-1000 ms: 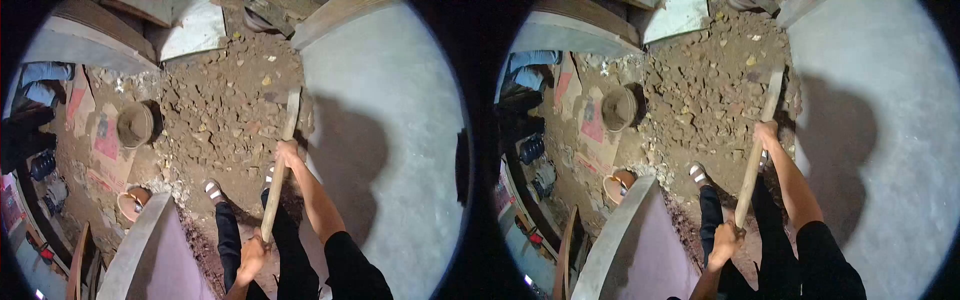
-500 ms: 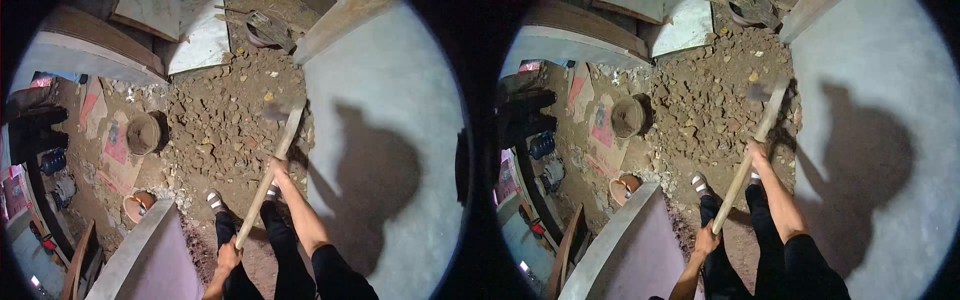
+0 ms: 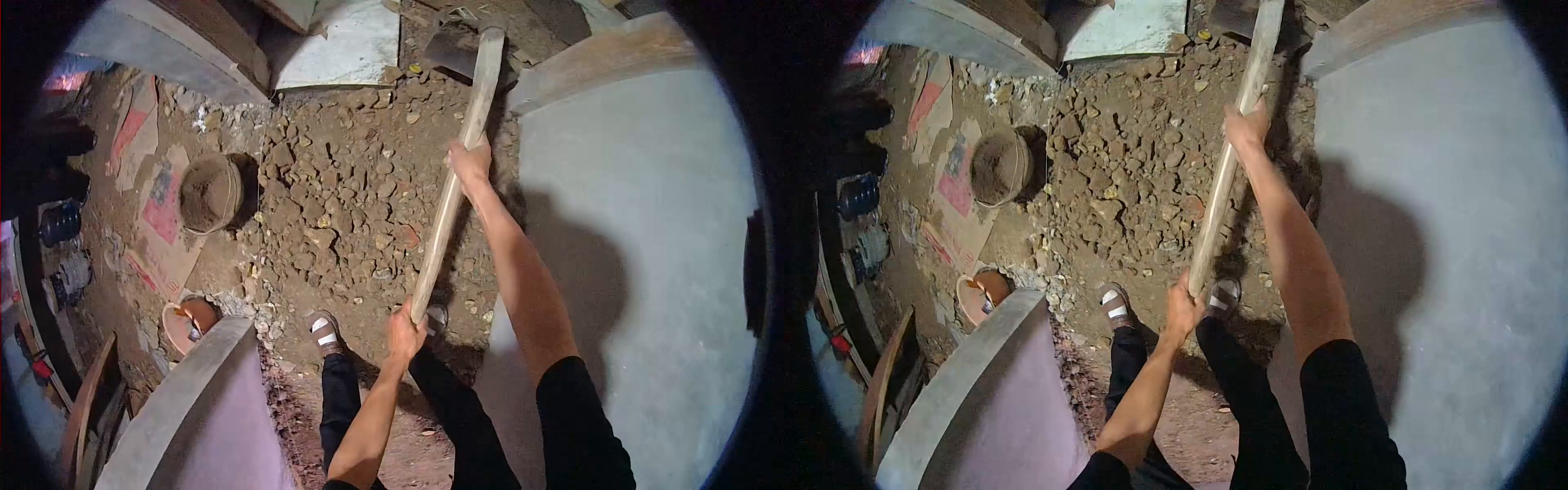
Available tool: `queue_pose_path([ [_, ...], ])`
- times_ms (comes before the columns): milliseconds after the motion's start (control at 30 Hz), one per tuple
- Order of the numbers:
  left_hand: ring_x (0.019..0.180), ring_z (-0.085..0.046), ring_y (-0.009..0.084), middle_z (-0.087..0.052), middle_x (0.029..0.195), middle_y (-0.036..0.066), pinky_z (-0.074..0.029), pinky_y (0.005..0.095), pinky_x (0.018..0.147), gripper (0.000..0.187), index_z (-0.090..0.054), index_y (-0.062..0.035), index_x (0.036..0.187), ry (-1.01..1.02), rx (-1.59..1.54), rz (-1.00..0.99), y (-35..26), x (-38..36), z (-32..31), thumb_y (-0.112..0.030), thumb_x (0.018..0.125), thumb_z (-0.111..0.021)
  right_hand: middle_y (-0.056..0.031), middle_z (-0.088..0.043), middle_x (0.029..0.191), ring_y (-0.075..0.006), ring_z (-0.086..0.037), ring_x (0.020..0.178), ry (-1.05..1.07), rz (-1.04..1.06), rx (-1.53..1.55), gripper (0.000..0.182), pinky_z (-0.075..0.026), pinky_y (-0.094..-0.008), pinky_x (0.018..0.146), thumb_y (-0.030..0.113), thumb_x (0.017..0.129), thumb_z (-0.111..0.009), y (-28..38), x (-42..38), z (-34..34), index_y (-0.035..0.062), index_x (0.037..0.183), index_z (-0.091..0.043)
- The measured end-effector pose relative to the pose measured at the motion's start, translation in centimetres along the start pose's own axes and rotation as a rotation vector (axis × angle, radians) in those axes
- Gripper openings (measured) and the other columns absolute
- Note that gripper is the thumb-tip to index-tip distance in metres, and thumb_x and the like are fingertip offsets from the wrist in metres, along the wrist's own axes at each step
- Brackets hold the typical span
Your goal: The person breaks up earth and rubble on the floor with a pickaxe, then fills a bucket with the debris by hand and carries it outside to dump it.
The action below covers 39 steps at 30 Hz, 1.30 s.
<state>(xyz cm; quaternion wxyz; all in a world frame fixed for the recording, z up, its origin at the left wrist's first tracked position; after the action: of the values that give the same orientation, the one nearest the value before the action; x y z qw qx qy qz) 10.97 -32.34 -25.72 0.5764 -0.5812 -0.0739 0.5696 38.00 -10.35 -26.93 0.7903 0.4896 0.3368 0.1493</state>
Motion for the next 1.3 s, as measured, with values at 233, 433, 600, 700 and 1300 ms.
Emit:
queue_pose_path([
  [233,0.084,-0.064,0.0442,-0.065,0.086,0.026,-0.051,0.0463,0.073,0.046,-0.055,-0.0071,0.122,0.012,-0.091,0.085,0.7,2.7,0.3,-0.003,0.077,-0.061,-0.0277,-0.058,0.123,-0.0377,-0.057,0.117,-0.149,-0.026,-0.446,0.064,-0.048,-0.0432,0.097,0.01,0.078,-0.07,-3.5,3.1,-4.8,-0.0038,0.134,-0.043],
  [433,0.09,-0.064,0.0373,-0.065,0.096,0.024,-0.05,0.0416,0.081,0.043,-0.056,-0.0051,0.123,0.017,-0.207,0.176,-0.2,-2.4,0.0,-0.003,0.08,-0.063,-0.0246,-0.057,0.124,-0.0362,-0.057,0.115,0.035,0.033,-0.403,0.065,-0.046,-0.0416,0.096,0.006,0.073,-0.069,-7.5,1.3,-3.4,-0.0029,0.133,-0.045],
  [600,0.088,-0.063,0.0457,-0.066,0.09,0.026,-0.051,0.0473,0.075,0.041,-0.057,-0.0073,0.12,0.074,0.056,0.154,2.0,-8.0,4.0,-0.007,0.08,-0.064,-0.0197,-0.049,0.135,-0.0321,-0.05,0.123,0.085,-0.135,-0.381,0.064,-0.042,-0.0414,0.099,0.01,0.083,-0.066,-6.4,-6.5,-0.4,0.0004,0.14,-0.039],
  [700,0.086,-0.063,0.0464,-0.065,0.088,0.028,-0.051,0.0509,0.074,0.038,-0.059,-0.0051,0.116,0.085,0.154,0.148,3.8,-6.2,6.3,-0.008,0.079,-0.065,-0.0193,-0.052,0.131,-0.0323,-0.054,0.119,0.023,-0.224,-0.163,0.062,-0.045,-0.0405,0.096,0.009,0.084,-0.064,-6.2,-7.2,-1.7,0.0009,0.14,-0.039],
  [1300,0.087,-0.066,0.0426,-0.066,0.088,0.028,-0.053,0.0448,0.074,0.05,-0.052,0.0004,0.126,0.03,0.14,0.181,4.9,-4.7,11.6,-0.009,0.078,-0.066,-0.012,-0.063,0.091,-0.0231,-0.064,0.081,0.184,0.062,-0.569,0.043,-0.052,-0.0366,0.07,0.005,0.08,-0.063,-8.6,-5.4,-11.7,0.0006,0.121,-0.052],
])
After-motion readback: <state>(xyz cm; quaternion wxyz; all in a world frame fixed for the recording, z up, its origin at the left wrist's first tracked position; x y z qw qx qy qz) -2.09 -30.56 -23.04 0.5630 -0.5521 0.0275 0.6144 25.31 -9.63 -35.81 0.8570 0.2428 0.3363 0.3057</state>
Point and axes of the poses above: each hand's wrist, its own x-axis towards the middle knuckle, its own z-axis out of the back of the hand, y = z × x, the point moved 1 cm from there along x, towards the middle knuckle
